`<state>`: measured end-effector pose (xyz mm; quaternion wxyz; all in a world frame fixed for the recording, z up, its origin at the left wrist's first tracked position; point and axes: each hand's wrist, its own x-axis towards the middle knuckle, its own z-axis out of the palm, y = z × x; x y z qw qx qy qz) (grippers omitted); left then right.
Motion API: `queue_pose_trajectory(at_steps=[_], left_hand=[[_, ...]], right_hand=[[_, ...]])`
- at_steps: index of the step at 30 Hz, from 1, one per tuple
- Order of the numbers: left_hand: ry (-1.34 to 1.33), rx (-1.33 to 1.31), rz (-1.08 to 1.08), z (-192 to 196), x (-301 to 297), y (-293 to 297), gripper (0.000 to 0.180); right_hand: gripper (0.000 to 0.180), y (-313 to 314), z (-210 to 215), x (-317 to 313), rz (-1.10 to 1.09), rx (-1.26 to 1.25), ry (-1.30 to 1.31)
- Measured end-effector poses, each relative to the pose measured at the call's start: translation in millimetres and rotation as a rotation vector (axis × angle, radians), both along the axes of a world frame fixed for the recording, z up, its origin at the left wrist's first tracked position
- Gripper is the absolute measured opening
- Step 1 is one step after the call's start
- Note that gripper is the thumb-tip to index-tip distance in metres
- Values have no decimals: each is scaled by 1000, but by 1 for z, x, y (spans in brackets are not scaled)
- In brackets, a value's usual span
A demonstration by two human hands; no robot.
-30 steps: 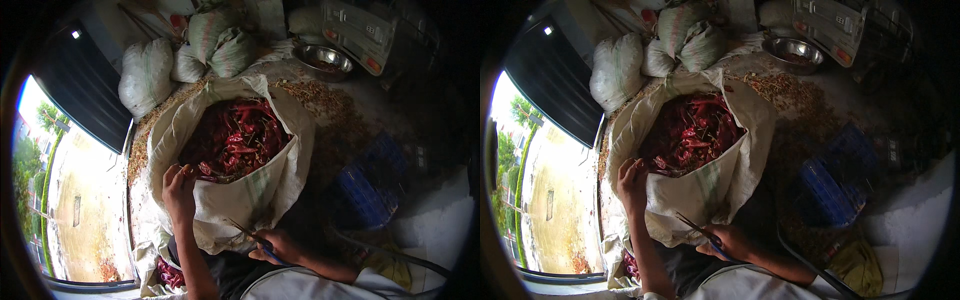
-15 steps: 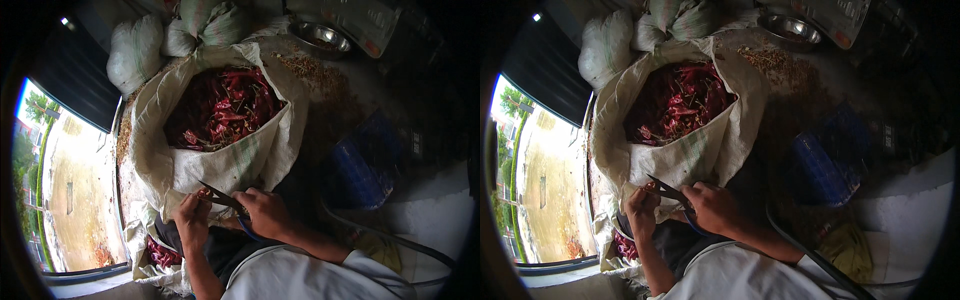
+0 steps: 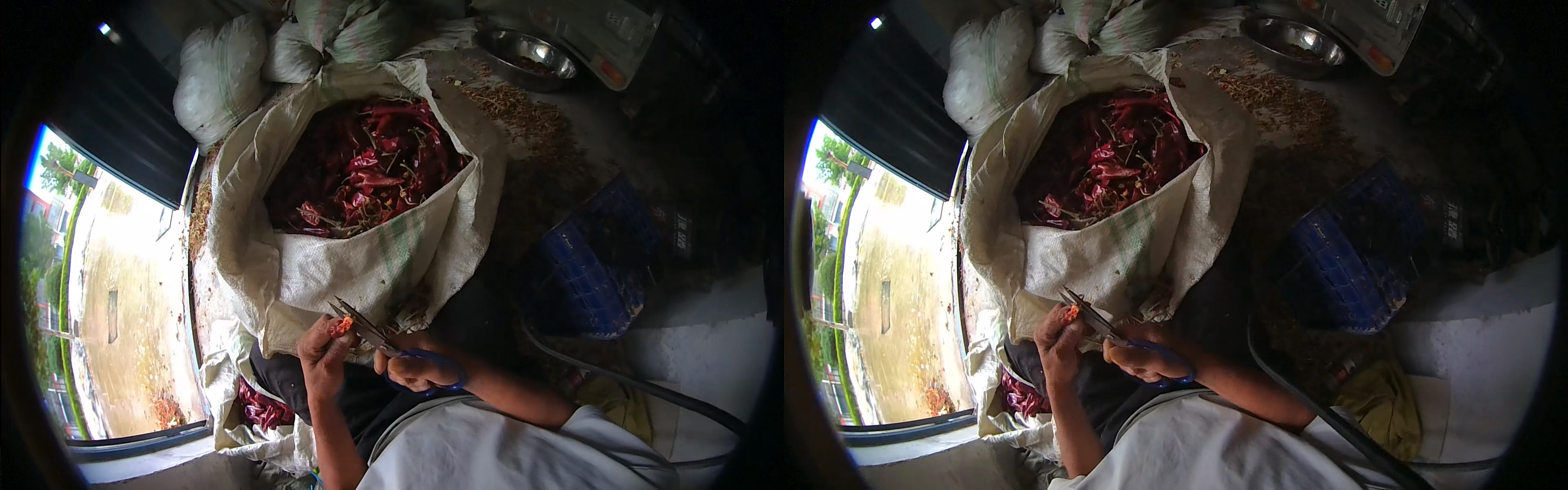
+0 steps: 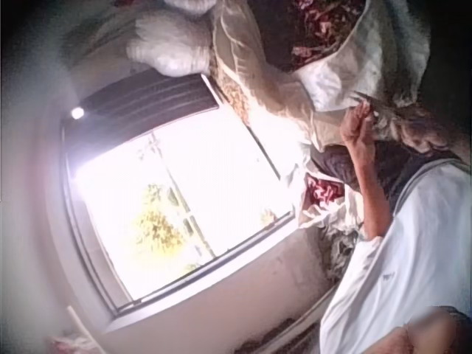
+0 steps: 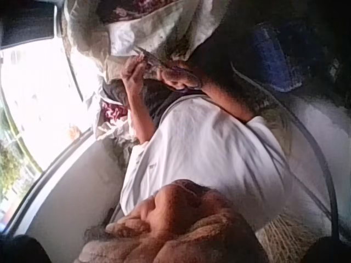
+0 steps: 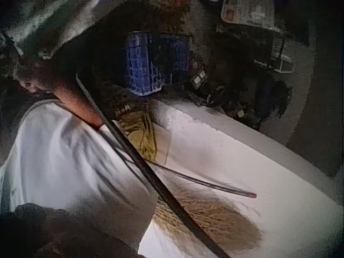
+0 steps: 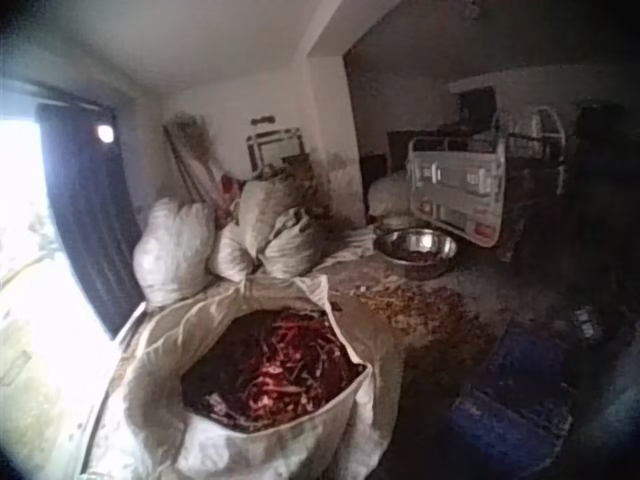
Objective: The person sits on the floor with a sack of dried red chilies on their lap and uses scissors to trim the stems from individual chilies. The trimmed stems are discarded onto the floor while the chilies remain in the sack.
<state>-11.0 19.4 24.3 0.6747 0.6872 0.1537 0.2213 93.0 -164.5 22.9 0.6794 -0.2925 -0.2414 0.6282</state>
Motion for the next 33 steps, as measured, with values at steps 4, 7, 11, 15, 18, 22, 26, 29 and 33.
queue_pose_trajectory(at_steps=[4,7,11,15,18,22,26,29,33], left_hand=[[-27,-328,32,-11,-2,-7,15],[-128,-488,138,-19,-2,0,19],[-183,-305,186,8,5,15,22],[119,10,335,51,56,50,20],[274,374,367,47,100,94,31],[456,707,196,41,145,128,34],[508,740,6,50,158,116,24],[425,816,18,48,154,114,17],[222,567,94,35,133,116,16]], right_hand=[[37,0,-24,-6,-18,174,246],[40,-1,-30,3,-134,233,162],[47,-4,-25,16,-279,129,-163],[50,-6,-30,7,-311,89,-222],[48,-4,-44,0,-289,133,-46],[48,-2,-46,-6,-365,119,-105],[42,-7,-40,1,-292,-39,-20],[33,-13,-53,3,-218,-118,-29],[21,-13,-35,-2,-330,-148,-387]])
